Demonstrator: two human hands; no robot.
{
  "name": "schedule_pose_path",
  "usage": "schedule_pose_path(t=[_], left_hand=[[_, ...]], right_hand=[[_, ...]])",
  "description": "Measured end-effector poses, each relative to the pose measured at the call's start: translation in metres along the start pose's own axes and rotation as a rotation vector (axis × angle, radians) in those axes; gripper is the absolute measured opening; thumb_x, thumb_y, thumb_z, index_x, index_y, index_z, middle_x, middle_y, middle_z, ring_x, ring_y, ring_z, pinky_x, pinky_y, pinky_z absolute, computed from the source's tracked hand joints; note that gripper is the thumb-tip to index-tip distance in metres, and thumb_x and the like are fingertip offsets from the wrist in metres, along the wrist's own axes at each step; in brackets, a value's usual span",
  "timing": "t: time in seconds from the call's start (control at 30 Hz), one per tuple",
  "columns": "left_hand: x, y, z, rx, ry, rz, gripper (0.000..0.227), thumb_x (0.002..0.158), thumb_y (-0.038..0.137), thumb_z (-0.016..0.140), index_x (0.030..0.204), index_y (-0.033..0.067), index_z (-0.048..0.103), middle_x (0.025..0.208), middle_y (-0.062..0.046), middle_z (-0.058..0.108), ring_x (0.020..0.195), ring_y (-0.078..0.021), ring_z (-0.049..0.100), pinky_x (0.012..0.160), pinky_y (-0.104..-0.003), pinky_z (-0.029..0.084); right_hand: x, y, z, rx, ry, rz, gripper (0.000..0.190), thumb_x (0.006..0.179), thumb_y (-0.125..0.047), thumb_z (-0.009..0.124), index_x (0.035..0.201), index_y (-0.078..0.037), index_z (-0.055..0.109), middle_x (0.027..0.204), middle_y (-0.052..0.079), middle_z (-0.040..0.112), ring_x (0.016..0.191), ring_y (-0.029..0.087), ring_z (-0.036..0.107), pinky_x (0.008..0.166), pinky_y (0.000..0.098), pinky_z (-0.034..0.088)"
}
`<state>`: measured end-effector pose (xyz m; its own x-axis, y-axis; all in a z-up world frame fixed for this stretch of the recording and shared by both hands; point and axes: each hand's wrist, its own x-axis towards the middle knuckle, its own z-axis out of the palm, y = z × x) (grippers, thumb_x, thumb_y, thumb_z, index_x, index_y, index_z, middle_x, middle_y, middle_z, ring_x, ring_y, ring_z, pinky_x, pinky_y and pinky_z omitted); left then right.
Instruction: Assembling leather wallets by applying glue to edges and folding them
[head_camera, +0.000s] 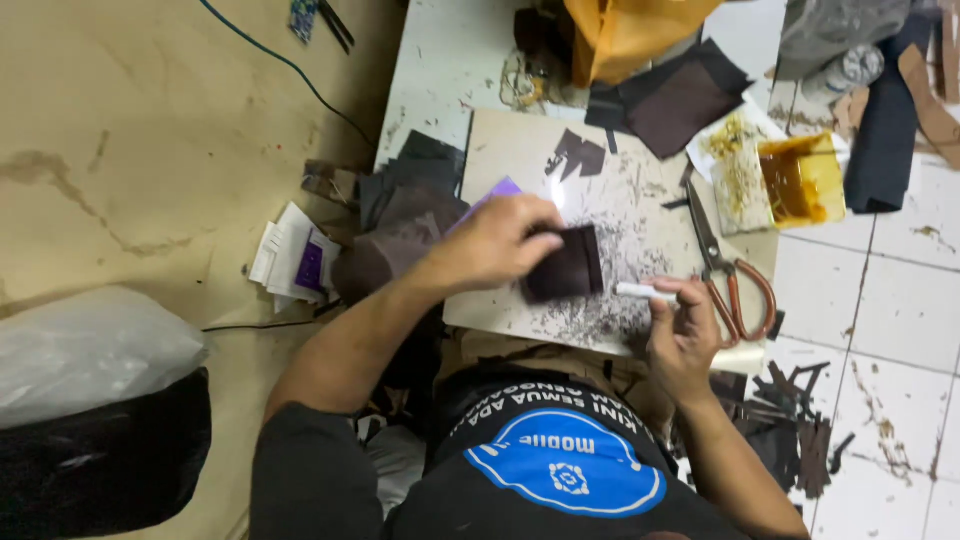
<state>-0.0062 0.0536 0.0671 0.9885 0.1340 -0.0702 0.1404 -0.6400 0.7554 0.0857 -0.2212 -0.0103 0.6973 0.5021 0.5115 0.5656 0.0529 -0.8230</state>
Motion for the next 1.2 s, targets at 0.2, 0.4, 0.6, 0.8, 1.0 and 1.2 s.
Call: schedule_pose_path(t=[0.2,0.4,0.6,0.8,1.0,1.2], left_hand=[[0.032,-0.047,-0.103,-0.032,0.522,0.162,0.009,0.098,0.011,0.066,0.103,0.0037,0.069,0.091,-0.016,0.074,0.087,-0.0326,0.072,0.071,-0.043,0.055],[0.121,-0.169,-0.156,0.006,0.690,0.286,0.012,0.107,0.014,0.063,0.112,0.0029,0.064,0.098,-0.010,0.068,0.089,-0.0223,0.065,0.072,-0.037,0.051],[0.230,-0.261,-0.168,-0.174,0.845,0.318,0.010,0.100,0.010,0.068,0.109,0.0052,0.068,0.098,-0.006,0.074,0.093,-0.0156,0.070,0.078,-0.030,0.054],[0.307,-0.302,-0.169,-0.389,0.938,0.092,0.011,0.095,0.018,0.069,0.095,0.0063,0.068,0.087,-0.002,0.071,0.086,-0.0117,0.067,0.076,-0.030,0.055],[0.361,-0.374,-0.154,-0.083,1.092,0.022,0.027,0.097,0.031,0.062,0.080,0.0100,0.058,0.068,-0.005,0.052,0.065,-0.0171,0.048,0.061,-0.040,0.043],[0.371,-0.384,-0.143,-0.051,1.109,-0.069,0.016,0.095,0.022,0.056,0.088,0.0091,0.061,0.076,-0.009,0.060,0.071,-0.0243,0.057,0.065,-0.042,0.048]], right_hand=[[-0.002,0.002,0.012,0.100,-0.032,0.143,0.015,0.105,-0.004,0.057,0.116,0.006,0.056,0.110,0.021,0.066,0.108,0.030,0.068,0.101,0.0372,0.052],[-0.001,0.008,0.011,0.130,-0.125,0.236,0.017,0.105,-0.007,0.054,0.119,0.002,0.057,0.114,0.019,0.066,0.111,0.028,0.067,0.106,0.0361,0.054],[0.004,0.015,0.006,0.055,-0.118,0.379,0.019,0.102,-0.009,0.056,0.116,0.003,0.060,0.113,0.019,0.070,0.109,0.026,0.069,0.103,0.0342,0.055],[0.001,0.027,0.003,0.123,-0.125,0.421,0.020,0.100,-0.008,0.057,0.117,0.002,0.060,0.113,0.020,0.071,0.111,0.028,0.071,0.104,0.0356,0.059],[-0.002,0.029,0.005,0.130,-0.087,0.460,0.022,0.099,-0.006,0.057,0.119,0.002,0.060,0.112,0.020,0.071,0.110,0.029,0.071,0.106,0.0388,0.059],[-0.004,0.030,0.005,0.108,-0.074,0.469,0.021,0.099,-0.008,0.057,0.118,0.002,0.060,0.110,0.020,0.071,0.109,0.028,0.071,0.104,0.0370,0.059]])
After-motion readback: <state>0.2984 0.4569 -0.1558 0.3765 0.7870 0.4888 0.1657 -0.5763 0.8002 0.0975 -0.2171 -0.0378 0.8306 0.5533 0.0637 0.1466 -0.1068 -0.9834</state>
